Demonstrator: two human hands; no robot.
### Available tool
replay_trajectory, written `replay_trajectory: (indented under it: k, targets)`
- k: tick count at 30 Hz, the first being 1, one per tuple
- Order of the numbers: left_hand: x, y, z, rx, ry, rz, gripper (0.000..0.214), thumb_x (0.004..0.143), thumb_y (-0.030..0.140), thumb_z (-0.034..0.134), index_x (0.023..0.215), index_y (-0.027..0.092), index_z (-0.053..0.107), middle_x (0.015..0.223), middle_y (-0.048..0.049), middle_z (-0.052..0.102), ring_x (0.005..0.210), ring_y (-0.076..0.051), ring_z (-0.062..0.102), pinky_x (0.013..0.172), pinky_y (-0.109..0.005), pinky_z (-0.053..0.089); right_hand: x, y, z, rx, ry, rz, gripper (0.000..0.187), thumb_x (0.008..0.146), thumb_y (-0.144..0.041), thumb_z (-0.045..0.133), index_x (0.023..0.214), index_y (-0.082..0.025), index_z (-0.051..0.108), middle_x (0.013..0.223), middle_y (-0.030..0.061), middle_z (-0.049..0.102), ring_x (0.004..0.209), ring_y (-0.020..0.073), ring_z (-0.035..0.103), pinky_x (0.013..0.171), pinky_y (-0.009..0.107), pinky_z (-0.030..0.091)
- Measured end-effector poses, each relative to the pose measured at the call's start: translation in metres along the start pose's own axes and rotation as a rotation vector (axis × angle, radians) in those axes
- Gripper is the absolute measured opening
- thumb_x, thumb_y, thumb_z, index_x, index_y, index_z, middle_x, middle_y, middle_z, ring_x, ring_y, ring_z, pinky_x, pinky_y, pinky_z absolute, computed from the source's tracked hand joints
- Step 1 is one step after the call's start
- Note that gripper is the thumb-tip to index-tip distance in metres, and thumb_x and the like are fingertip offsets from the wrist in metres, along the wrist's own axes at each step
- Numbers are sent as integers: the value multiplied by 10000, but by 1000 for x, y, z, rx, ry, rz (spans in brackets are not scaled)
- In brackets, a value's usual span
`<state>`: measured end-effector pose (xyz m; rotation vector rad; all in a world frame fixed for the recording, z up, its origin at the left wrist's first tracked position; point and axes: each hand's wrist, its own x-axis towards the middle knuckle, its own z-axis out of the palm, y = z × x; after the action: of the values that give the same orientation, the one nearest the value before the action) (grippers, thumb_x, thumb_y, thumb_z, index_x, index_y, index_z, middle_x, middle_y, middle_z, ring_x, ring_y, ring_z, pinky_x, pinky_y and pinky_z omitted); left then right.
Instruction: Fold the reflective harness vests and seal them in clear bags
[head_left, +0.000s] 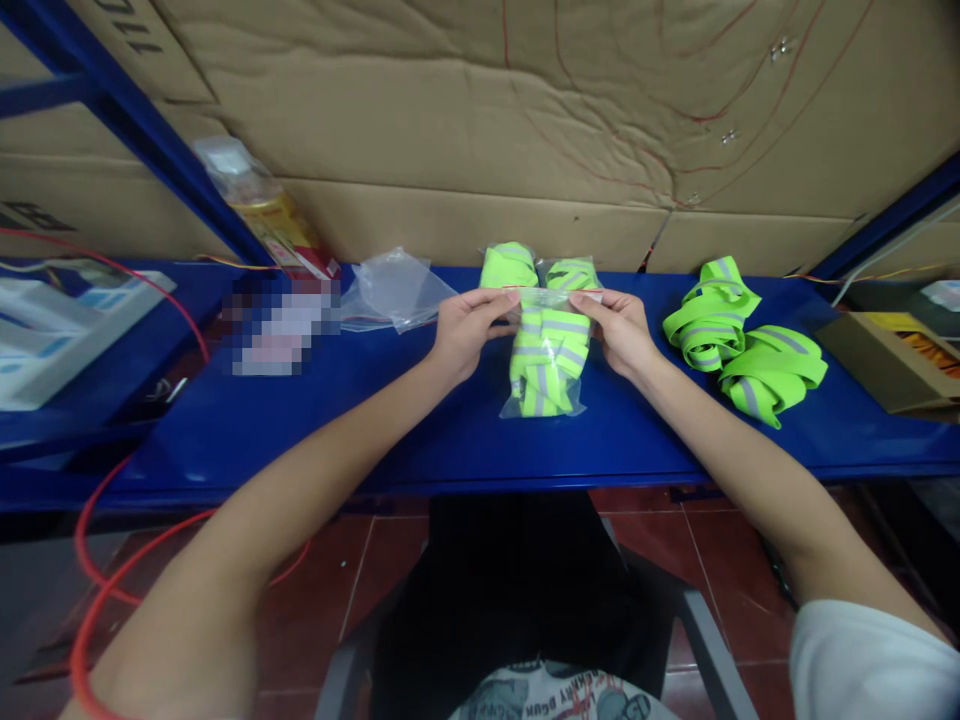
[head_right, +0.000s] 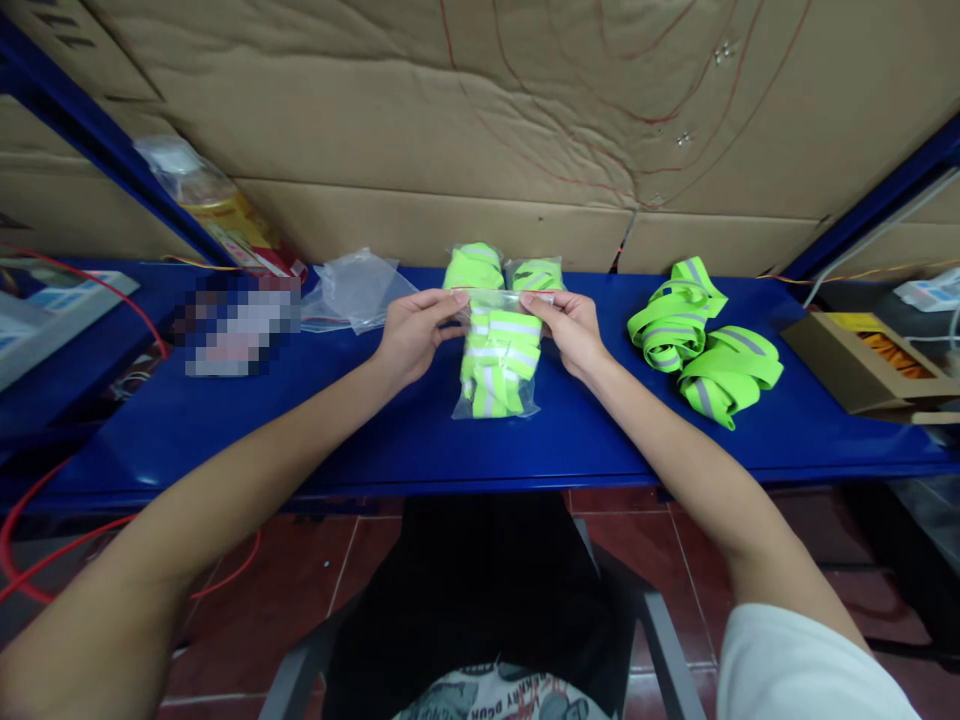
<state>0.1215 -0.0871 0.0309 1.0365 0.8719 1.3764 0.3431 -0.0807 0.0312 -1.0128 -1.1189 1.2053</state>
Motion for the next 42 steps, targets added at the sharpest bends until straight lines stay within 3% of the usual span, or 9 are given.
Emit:
replay_trajectory:
  k: [7,12,17,22,29,36,42]
  targets:
    - [0,0,-2,52,-1,28,388,614,432,1022,805,177,801,865,-45,807,761,-140,733,682,-261,638,-2,-1,3,7,-59,105,465,567,-542,1059,867,-242,866,900,46,853,815,207,776,765,345,636]
    - [2,-3,-2,68,2,2,414,625,474,1031,835,180,829,883,-54,819,773,-143,742,675,-245,633,-3,-2,4,4,-65,45,431,531,-493,1075,814,-246,863,867,31,848,782,186,755,781,336,612]
    - [1,-6,-2,112,-68,4,479,636,565,1024,868,177,866,932,-75,840,767,-144,751,673,-245,636,-5,-4,6,-31,-20,11,330,559,-439,1046,753,-252,855,811,16,830,741,175,730,763,329,590]
    - [-4,-6,1,149,-75,41,474,630,559,1026,890,193,874,944,-76,848,778,-153,761,645,-234,629,-11,-3,9,-54,-107,62,357,578,-457,1050,810,-250,875,884,35,853,815,194,761,825,349,609]
    - [-5,-4,3,140,-73,19,470,609,538,1036,893,200,875,890,-58,839,743,-143,745,621,-223,622,-12,-1,7,-3,-150,30,300,605,-443,1057,758,-268,868,799,-7,833,706,140,716,780,316,599]
    - [-6,-5,3,165,-63,59,382,677,498,999,881,200,872,951,-70,853,761,-141,758,645,-232,638,-9,-6,7,16,-129,206,378,585,-435,1057,861,-237,891,931,57,867,822,206,781,842,363,637]
    - [-5,-7,1,169,-69,75,365,712,506,981,893,205,882,977,-79,859,820,-159,781,657,-229,644,-8,-5,7,22,-125,150,396,548,-441,1072,856,-269,893,937,42,871,853,213,782,899,388,643]
